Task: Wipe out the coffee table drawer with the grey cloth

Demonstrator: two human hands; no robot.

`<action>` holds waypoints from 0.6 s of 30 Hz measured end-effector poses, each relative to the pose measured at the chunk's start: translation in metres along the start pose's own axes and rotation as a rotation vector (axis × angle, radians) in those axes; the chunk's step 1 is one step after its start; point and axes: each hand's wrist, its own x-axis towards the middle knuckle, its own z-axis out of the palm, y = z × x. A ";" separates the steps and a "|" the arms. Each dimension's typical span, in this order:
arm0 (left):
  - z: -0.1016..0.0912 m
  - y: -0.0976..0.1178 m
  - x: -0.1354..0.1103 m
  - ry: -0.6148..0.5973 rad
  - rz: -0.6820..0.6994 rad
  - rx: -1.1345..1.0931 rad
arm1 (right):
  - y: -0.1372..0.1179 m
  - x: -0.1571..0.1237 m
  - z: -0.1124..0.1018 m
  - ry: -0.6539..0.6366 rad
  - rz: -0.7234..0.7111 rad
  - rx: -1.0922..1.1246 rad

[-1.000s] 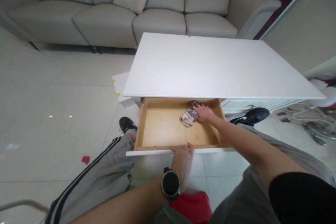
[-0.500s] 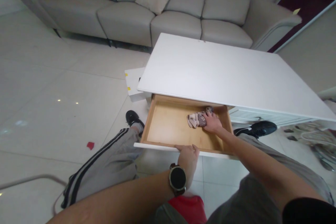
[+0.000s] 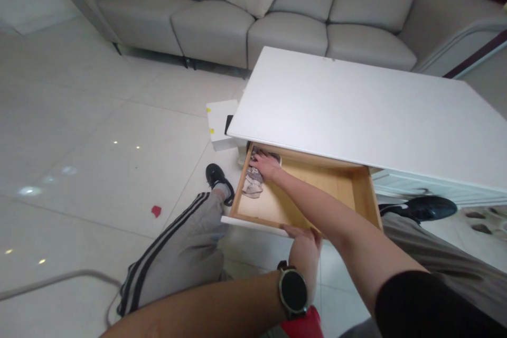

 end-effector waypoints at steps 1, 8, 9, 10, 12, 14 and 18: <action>0.001 0.000 0.001 0.001 0.000 -0.008 | 0.000 0.007 0.000 0.002 0.010 -0.007; -0.009 -0.003 0.002 -0.095 -0.045 -0.004 | 0.013 -0.012 -0.004 -0.069 -0.168 0.015; -0.010 -0.004 0.000 -0.084 -0.041 0.018 | 0.013 -0.016 -0.004 -0.088 -0.190 0.020; -0.011 -0.005 -0.001 -0.067 -0.033 0.038 | 0.012 -0.019 -0.003 -0.102 -0.205 0.026; -0.010 -0.006 -0.004 -0.021 -0.012 0.067 | 0.012 -0.027 0.000 -0.100 -0.215 0.043; -0.007 -0.005 -0.004 0.023 0.006 0.093 | 0.016 -0.038 0.005 -0.069 -0.191 0.061; 0.000 -0.003 -0.001 0.049 0.013 0.205 | 0.044 -0.080 0.014 -0.053 -0.031 0.087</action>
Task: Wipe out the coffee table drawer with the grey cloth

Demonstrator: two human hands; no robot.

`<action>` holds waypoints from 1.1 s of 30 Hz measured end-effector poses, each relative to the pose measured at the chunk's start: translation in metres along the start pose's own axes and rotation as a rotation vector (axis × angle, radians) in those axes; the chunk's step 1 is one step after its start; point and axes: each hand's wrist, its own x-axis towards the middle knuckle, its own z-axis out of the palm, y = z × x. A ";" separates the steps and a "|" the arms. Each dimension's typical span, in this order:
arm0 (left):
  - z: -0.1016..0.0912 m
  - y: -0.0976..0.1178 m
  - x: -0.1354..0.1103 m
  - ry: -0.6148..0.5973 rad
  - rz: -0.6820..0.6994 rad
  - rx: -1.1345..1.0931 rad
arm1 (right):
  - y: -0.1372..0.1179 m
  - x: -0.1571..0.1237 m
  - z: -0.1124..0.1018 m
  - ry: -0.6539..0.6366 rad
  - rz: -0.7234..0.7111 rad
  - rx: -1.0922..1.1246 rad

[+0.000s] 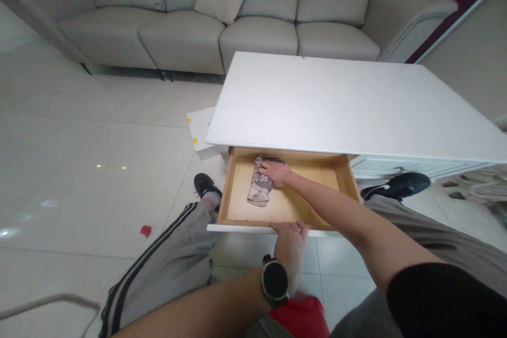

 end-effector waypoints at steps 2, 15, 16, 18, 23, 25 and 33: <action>0.002 0.001 0.001 -0.002 0.000 0.032 | 0.020 -0.031 0.003 -0.030 0.088 -0.002; 0.007 -0.002 0.002 0.007 0.088 0.137 | 0.067 -0.184 0.034 -0.140 0.924 0.029; 0.007 -0.003 0.003 0.000 0.099 0.140 | 0.063 -0.183 0.036 -0.136 0.962 0.042; 0.007 -0.004 0.003 -0.016 0.110 0.139 | 0.055 -0.181 0.037 -0.130 1.020 0.066; 0.005 -0.002 0.004 -0.018 0.090 0.144 | 0.042 -0.182 0.040 -0.123 1.015 0.050; 0.004 -0.001 0.004 -0.036 0.081 0.139 | 0.036 -0.180 0.041 -0.117 1.014 0.040; 0.000 -0.001 0.003 -0.025 0.079 0.068 | 0.001 -0.133 0.035 -0.088 0.983 0.029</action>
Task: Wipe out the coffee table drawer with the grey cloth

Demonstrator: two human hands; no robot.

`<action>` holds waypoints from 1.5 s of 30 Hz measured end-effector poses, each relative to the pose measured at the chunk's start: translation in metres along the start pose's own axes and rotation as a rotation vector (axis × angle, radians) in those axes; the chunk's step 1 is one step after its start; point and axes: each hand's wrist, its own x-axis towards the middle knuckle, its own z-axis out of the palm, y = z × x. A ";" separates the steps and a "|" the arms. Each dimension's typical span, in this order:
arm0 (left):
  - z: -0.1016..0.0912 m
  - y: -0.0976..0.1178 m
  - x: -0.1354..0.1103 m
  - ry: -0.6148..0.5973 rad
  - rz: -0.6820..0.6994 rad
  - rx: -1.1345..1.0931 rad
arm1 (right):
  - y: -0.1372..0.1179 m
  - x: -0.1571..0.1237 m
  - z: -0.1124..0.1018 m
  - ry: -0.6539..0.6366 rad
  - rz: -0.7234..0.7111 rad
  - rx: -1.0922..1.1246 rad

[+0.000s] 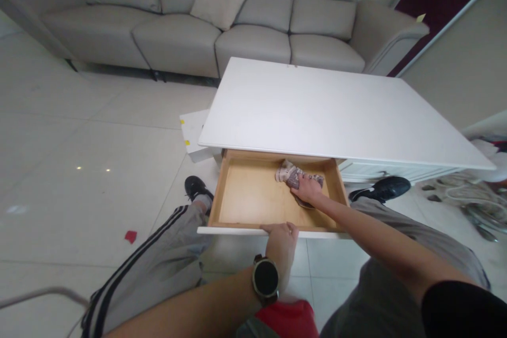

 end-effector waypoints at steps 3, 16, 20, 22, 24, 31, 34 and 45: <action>-0.001 0.002 -0.001 -0.008 -0.029 -0.013 | -0.031 0.005 -0.013 0.004 -0.171 -0.016; 0.004 0.003 0.004 0.016 -0.063 -0.245 | -0.200 0.040 -0.044 0.102 -0.973 0.027; -0.002 -0.002 0.000 -0.016 -0.044 -0.267 | -0.192 0.045 -0.039 0.100 -1.075 0.041; -0.004 -0.004 -0.002 -0.021 -0.061 -0.283 | -0.169 0.044 -0.038 0.073 -1.134 0.023; -0.005 -0.004 -0.005 -0.012 -0.090 -0.289 | -0.140 0.041 -0.037 0.051 -1.127 0.012; -0.002 -0.002 -0.005 0.034 -0.067 -0.136 | 0.008 0.022 -0.030 -0.119 -0.623 -0.008; -0.001 -0.002 -0.003 0.030 -0.034 -0.034 | 0.065 0.010 -0.019 -0.107 -0.349 -0.008; 0.006 -0.003 -0.001 0.043 -0.004 -0.076 | 0.054 -0.037 0.015 -0.187 -0.128 0.014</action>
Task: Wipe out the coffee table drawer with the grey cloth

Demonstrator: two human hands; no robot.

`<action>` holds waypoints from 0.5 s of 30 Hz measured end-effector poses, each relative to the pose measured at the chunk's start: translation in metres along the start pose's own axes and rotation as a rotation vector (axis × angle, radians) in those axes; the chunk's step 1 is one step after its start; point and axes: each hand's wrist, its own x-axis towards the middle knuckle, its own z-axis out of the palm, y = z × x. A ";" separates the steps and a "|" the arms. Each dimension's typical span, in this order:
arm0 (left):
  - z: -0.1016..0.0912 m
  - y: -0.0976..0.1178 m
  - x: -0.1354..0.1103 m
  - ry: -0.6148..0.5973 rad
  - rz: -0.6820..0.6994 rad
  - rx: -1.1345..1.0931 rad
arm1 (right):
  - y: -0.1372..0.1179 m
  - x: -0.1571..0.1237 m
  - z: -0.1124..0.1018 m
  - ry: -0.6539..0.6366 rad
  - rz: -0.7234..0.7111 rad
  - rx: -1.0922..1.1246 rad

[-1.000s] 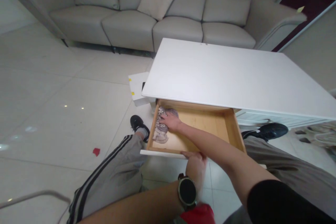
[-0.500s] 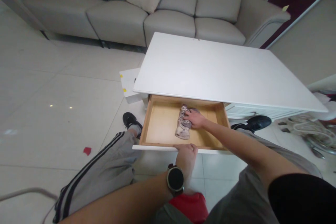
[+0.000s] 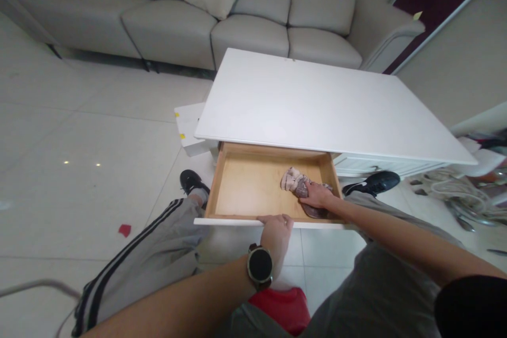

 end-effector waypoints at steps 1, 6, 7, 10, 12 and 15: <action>0.001 0.001 0.000 0.009 -0.005 0.003 | -0.002 -0.002 -0.001 -0.017 -0.002 0.001; 0.000 0.003 0.000 -0.006 0.002 0.057 | -0.028 0.000 -0.007 -0.023 0.037 0.015; -0.001 0.004 -0.001 -0.003 -0.002 0.072 | -0.038 0.002 -0.008 -0.009 0.037 0.025; -0.002 0.006 -0.001 -0.001 -0.032 0.082 | -0.077 0.012 -0.016 0.039 -0.003 0.066; -0.003 0.007 -0.001 -0.016 -0.040 0.065 | -0.109 0.021 -0.022 0.060 -0.029 0.093; -0.006 0.006 -0.003 -0.018 -0.044 0.019 | -0.160 0.038 -0.035 0.096 -0.043 0.144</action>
